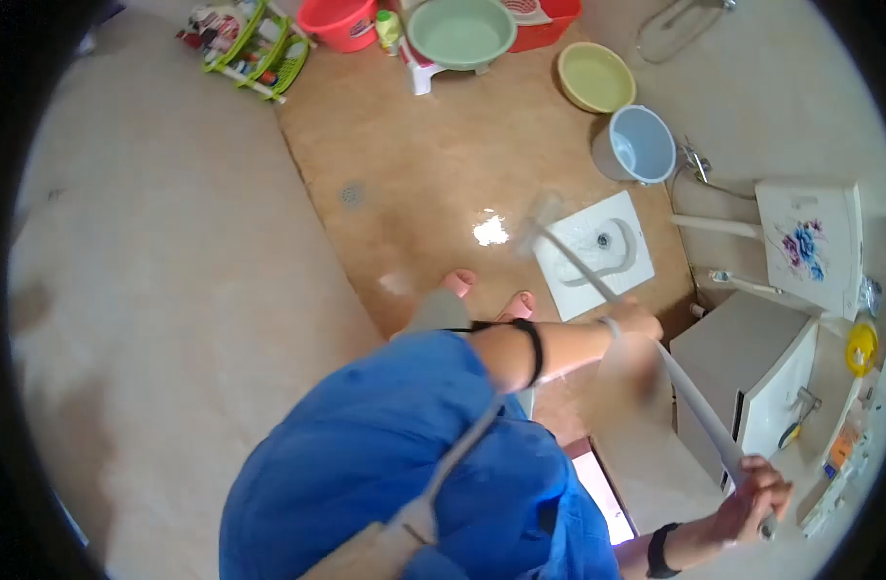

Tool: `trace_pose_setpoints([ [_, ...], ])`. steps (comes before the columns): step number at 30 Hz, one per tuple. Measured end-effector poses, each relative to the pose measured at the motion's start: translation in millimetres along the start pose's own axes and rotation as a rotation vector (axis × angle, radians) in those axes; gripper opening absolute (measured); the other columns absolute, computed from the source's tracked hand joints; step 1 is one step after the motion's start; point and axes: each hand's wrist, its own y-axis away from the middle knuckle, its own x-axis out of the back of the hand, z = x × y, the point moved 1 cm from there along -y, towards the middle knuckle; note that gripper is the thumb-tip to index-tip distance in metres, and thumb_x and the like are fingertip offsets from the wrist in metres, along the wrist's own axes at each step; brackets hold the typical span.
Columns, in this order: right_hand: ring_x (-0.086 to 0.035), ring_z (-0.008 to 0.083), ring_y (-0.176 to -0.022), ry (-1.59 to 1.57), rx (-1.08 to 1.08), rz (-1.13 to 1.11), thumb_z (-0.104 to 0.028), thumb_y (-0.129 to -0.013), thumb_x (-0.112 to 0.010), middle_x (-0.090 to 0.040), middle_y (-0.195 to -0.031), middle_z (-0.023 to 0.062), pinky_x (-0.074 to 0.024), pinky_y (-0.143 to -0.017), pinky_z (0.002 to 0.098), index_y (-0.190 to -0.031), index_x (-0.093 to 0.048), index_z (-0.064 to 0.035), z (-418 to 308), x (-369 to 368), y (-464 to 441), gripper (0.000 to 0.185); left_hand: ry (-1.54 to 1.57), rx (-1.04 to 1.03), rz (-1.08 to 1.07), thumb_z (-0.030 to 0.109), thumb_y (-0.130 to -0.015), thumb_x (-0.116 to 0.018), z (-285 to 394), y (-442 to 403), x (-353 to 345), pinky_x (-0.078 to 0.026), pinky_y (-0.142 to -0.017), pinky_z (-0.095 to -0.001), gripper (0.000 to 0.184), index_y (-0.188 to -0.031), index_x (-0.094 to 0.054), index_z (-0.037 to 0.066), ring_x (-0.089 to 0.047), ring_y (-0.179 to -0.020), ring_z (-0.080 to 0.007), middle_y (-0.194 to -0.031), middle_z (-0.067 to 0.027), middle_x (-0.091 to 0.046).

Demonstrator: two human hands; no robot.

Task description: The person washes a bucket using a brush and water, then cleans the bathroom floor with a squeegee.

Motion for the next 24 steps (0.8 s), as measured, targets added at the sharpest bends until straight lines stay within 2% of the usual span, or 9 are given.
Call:
trace_pose_setpoints([
  [3, -0.064, 0.0293, -0.085, 0.159, -0.432, 0.155, -0.026, -0.088, -0.060, -0.065, -0.087, 0.0193, -0.0500, -0.072, 0.0383, -0.081, -0.054, -0.0014, 57.6, -45.8, 8.1, 0.026, -0.017, 0.367, -0.068, 0.020, -0.065, -0.065, -88.1, 55.0, 24.0, -0.049, -0.067, -0.0465, 0.021, -0.080, -0.069, 0.007, -0.064, -0.077, -0.0348, -0.081, -0.0164, -0.066],
  [4, -0.063, 0.0310, -0.092, 0.007, -0.459, 0.010, -0.024, -0.086, -0.063, -0.065, -0.092, 0.0199, -0.0503, -0.078, 0.0401, -0.084, -0.057, -0.0018, 102.7, -61.0, 12.6, 0.023, -0.016, 0.246, 0.026, 0.016, -0.073, -0.063, -108.1, 94.2, 63.9, -0.049, -0.070, -0.0431, 0.016, -0.087, -0.067, 0.010, -0.062, -0.076, -0.0306, -0.085, -0.0133, -0.065],
  [7, -0.062, 0.0342, -0.097, -0.211, -0.460, -0.165, -0.008, -0.083, -0.066, -0.066, -0.091, 0.0140, -0.0489, -0.083, 0.0441, -0.083, -0.057, -0.0033, 199.3, -148.1, 49.5, 0.010, -0.074, 0.748, 0.118, 0.033, -0.079, -0.060, -333.2, 183.7, -0.3, -0.045, -0.083, -0.0413, 0.025, -0.088, -0.071, 0.013, -0.062, -0.090, -0.0308, -0.086, -0.0112, -0.067],
  [10, -0.062, 0.0312, -0.099, -0.214, -0.589, 0.116, -0.004, -0.080, -0.067, -0.066, -0.093, 0.0126, -0.0520, -0.080, 0.0398, -0.081, -0.061, -0.0022, 185.8, -78.3, 51.3, 0.006, -0.437, 0.538, 0.056, 0.032, -0.078, -0.059, -213.9, 98.2, -11.1, -0.045, -0.082, -0.0438, 0.021, -0.086, -0.071, 0.016, -0.063, -0.089, -0.0314, -0.086, -0.0104, -0.067],
  [12, -0.065, 0.0292, -0.083, 0.067, -0.557, 0.233, -0.007, -0.079, -0.068, -0.065, -0.088, 0.0159, -0.0537, -0.077, 0.0457, -0.077, -0.055, 0.0002, 140.3, 11.5, 47.1, 0.015, -0.028, 0.591, -0.467, 0.021, -0.073, -0.060, -92.7, 1.7, 7.6, -0.037, -0.096, -0.0470, 0.017, -0.085, -0.071, 0.018, -0.062, -0.095, -0.0317, -0.090, -0.0120, -0.067],
  [13, -0.063, 0.0263, -0.073, 0.107, -0.443, 0.273, -0.011, -0.082, -0.066, -0.064, -0.083, 0.0170, -0.0525, -0.077, 0.0470, -0.078, -0.054, -0.0005, 110.2, 39.8, 34.4, 0.017, -0.162, 0.288, -0.207, 0.019, -0.069, -0.062, -80.1, -26.7, -46.1, -0.034, -0.098, -0.0505, 0.017, -0.084, -0.071, 0.018, -0.063, -0.092, -0.0312, -0.089, -0.0120, -0.067],
  [15, -0.058, 0.0224, -0.066, 0.226, -0.367, 0.309, -0.014, -0.083, -0.065, -0.059, -0.070, 0.0140, -0.0506, -0.078, 0.0485, -0.073, -0.048, -0.0036, 56.9, 85.1, 23.7, 0.022, -0.124, 0.071, -0.301, 0.018, -0.069, -0.063, -5.3, -80.6, -73.8, -0.031, -0.099, -0.0558, 0.015, -0.082, -0.071, 0.016, -0.063, -0.092, -0.0306, -0.084, -0.0093, -0.067],
  [20, -0.056, 0.0208, -0.064, 0.398, -0.247, 0.205, -0.015, -0.084, -0.065, -0.054, -0.064, 0.0120, -0.0487, -0.081, 0.0507, -0.071, -0.042, -0.0065, 10.3, 116.7, -7.3, 0.027, 0.036, -0.058, -0.156, 0.020, -0.072, -0.061, 81.7, -134.9, -64.4, -0.033, -0.092, -0.0424, 0.009, -0.073, -0.069, 0.016, -0.063, -0.077, -0.0276, -0.072, -0.0085, -0.065],
  [24, -0.057, 0.0233, -0.089, -0.054, 0.054, 0.179, -0.070, -0.055, -0.072, -0.051, -0.093, 0.0072, -0.0381, -0.101, 0.0550, -0.101, -0.047, -0.0072, 49.0, 109.3, -67.6, 0.082, 0.073, -0.006, 0.228, 0.022, -0.073, -0.064, 92.2, -105.9, 10.1, -0.034, -0.082, -0.0364, 0.012, -0.067, -0.065, 0.012, -0.061, -0.072, -0.0271, -0.065, -0.0105, -0.062],
])
